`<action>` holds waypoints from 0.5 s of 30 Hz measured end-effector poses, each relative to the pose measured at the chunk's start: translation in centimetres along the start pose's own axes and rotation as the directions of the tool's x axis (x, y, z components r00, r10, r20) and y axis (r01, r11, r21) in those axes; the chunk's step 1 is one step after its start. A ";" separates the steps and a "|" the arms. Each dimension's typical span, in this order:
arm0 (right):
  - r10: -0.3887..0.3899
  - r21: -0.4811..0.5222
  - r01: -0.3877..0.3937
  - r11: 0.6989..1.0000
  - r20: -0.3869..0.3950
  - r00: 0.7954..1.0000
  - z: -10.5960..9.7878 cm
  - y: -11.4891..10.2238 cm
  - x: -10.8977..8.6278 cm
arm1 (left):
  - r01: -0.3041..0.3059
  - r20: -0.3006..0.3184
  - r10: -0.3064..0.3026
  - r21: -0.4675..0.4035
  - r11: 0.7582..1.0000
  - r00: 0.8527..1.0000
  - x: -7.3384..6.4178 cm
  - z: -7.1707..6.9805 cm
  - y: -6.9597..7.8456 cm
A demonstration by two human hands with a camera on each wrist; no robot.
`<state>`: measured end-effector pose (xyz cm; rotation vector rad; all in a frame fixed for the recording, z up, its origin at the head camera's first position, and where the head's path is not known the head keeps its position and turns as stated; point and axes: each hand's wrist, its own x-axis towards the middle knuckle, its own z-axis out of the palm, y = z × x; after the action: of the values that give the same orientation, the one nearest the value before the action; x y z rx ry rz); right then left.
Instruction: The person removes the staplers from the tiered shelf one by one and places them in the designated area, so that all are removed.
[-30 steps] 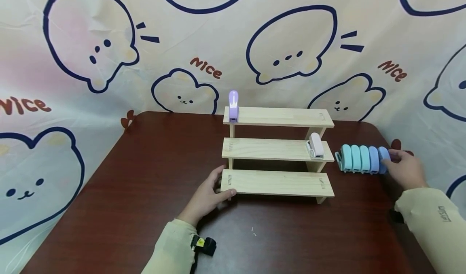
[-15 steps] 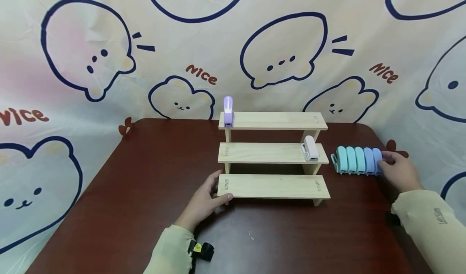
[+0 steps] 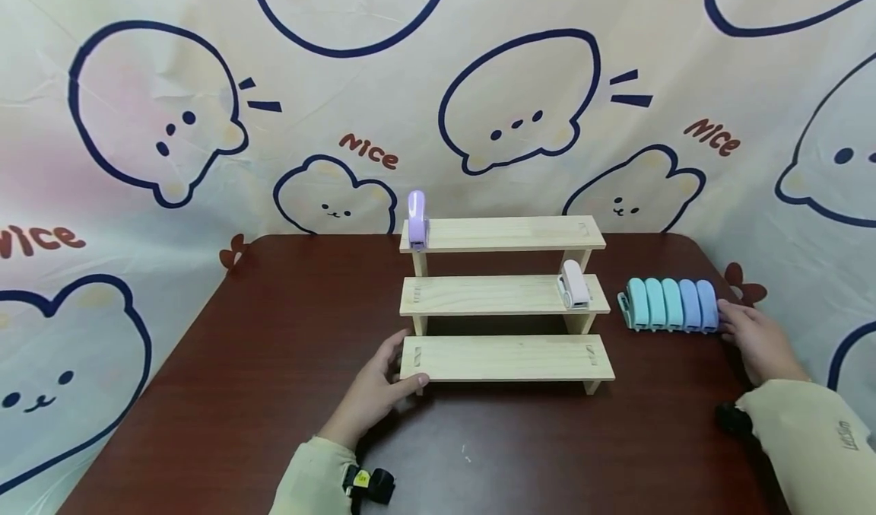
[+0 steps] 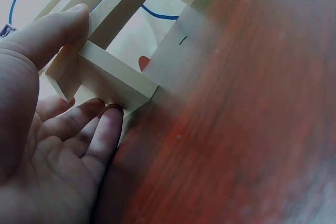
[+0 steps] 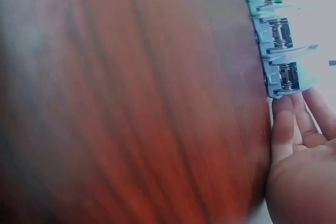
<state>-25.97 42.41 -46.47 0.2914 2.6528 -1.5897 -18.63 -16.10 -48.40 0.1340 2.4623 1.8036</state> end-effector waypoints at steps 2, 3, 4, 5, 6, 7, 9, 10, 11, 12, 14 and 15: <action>0.013 0.071 -0.011 0.997 -0.032 0.999 0.0 0.3 -0.3 | 0.005 0.002 -0.005 -0.001 1.000 1.000 0.0 0.1 0.0; 0.021 0.096 -0.017 0.995 -0.044 0.999 0.0 0.4 -0.5 | 0.006 0.002 -0.006 -0.001 1.000 1.000 0.0 0.1 0.0; 0.029 0.144 -0.021 0.989 -0.058 0.998 0.1 0.5 -0.6 | 0.008 0.001 -0.008 0.002 1.000 1.000 0.0 0.1 0.1; 0.034 0.192 -0.020 0.981 -0.070 0.997 0.1 0.5 -0.7 | 0.008 0.001 -0.008 0.001 1.000 1.000 0.0 0.1 0.1; 0.037 0.245 -0.016 0.969 -0.082 0.996 0.2 0.6 -0.7 | 0.009 0.001 -0.009 0.003 1.000 1.000 0.1 0.1 0.1; 0.034 0.301 -0.005 0.954 -0.093 0.995 0.3 0.7 -0.7 | 0.009 0.000 -0.009 0.003 1.000 1.000 0.1 0.1 0.1; 0.010 0.434 0.035 0.900 -0.102 0.995 0.5 0.7 -0.6 | 0.013 -0.002 -0.013 0.004 1.000 1.000 0.1 -0.1 0.1; 0.004 0.521 0.049 0.852 -0.101 0.995 0.5 0.8 -0.6 | 0.015 -0.004 -0.015 0.005 1.000 1.000 0.1 -0.2 0.1; -0.002 0.602 0.060 0.796 -0.097 0.995 0.5 0.9 -0.6 | 0.018 -0.006 -0.018 0.006 1.000 1.000 0.2 -0.3 0.1; -0.003 0.691 0.060 0.720 -0.084 0.996 0.4 1.0 -0.6 | 0.019 -0.006 -0.019 0.007 1.000 1.000 0.2 -0.4 0.1; 0.008 0.862 0.041 0.505 -0.052 0.999 0.1 1.3 -0.9 | 0.018 -0.007 -0.018 0.003 1.000 1.000 0.2 -0.5 0.2; 0.020 0.928 0.028 0.371 -0.038 0.999 0.0 1.5 -1.1 | 0.015 -0.009 -0.015 -0.002 1.000 1.000 0.2 -0.5 0.2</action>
<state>-24.64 42.97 -47.62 0.3149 1.3708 -2.9370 -18.89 -16.45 -48.09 0.1067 2.4608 1.8043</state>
